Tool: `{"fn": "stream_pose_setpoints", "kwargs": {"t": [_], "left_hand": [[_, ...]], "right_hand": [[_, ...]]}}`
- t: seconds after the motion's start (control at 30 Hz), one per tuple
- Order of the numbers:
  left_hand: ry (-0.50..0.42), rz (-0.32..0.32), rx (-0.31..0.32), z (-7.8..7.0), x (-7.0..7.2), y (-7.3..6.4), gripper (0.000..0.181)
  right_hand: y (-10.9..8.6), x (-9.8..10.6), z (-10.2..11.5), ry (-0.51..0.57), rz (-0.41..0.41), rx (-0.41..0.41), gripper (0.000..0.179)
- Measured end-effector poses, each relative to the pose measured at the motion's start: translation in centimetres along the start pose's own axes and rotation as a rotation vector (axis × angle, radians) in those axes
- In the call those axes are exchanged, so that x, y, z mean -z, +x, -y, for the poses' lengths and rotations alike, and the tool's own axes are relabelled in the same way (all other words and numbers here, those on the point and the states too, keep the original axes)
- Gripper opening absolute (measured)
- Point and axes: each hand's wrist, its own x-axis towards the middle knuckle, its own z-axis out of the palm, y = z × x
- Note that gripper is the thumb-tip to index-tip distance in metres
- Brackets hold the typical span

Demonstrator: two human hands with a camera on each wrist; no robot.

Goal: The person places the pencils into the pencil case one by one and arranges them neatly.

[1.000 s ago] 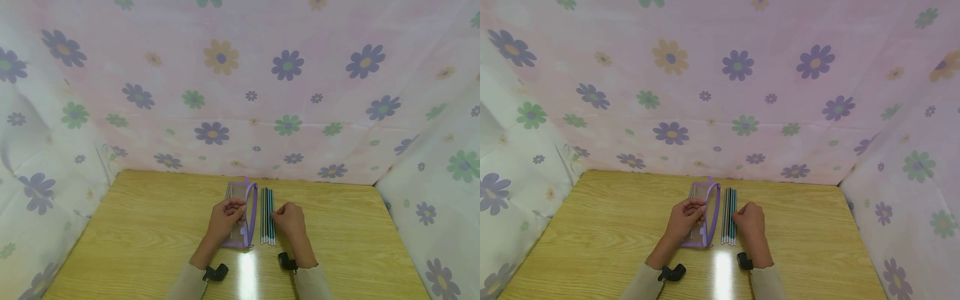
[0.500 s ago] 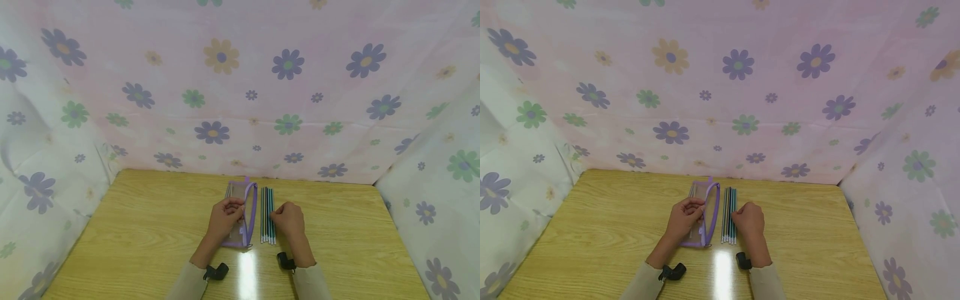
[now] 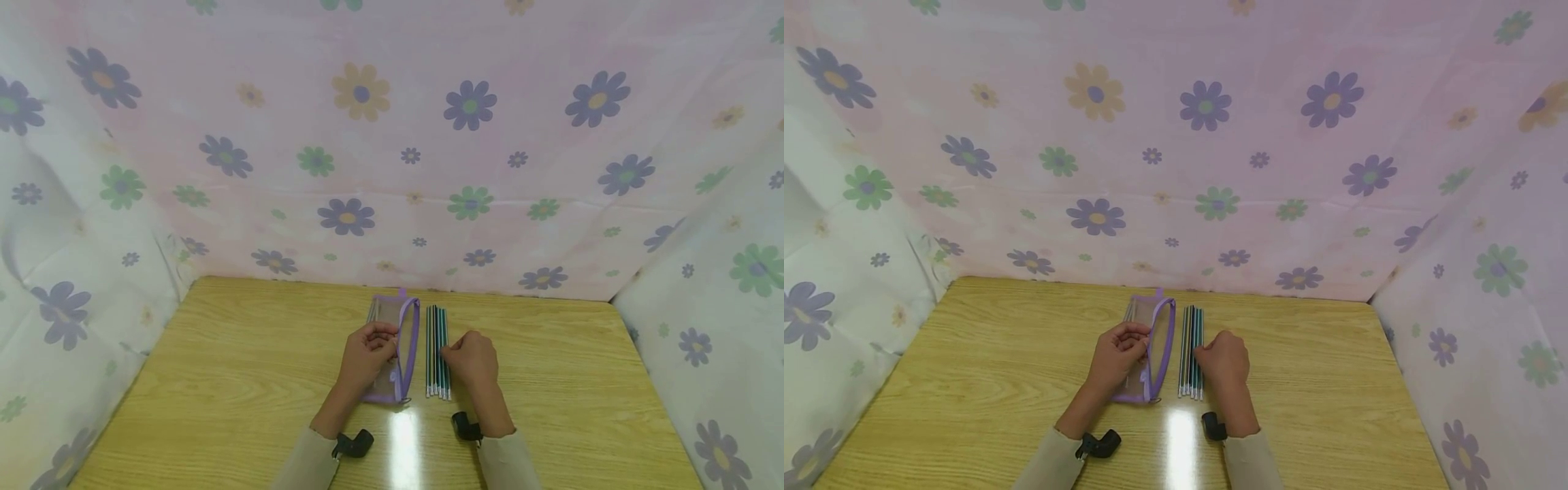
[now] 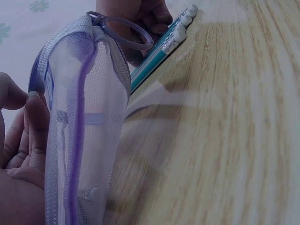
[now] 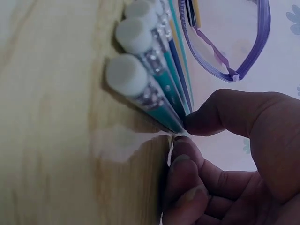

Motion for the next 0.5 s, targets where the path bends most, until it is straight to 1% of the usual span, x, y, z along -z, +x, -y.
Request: {"fn": "stream_pose_setpoints", "kwargs": {"t": [0.07,0.23,0.5], "left_hand": [[0.005,-0.001,-0.001,-0.05,0.00,-0.04,0.016],[0.010,-0.009,-0.011,-0.37,-0.07,-0.19,0.017],[0.003,-0.014,-0.022,-0.38,-0.01,-0.12,0.018]], "right_hand": [[-0.09,-0.04,0.15,-0.012,-0.004,-0.012,0.039],[-0.23,-0.17,0.32,-0.021,-0.022,-0.010,0.038],[-0.14,-0.07,0.26,-0.021,-0.014,-0.023,0.030]]}}
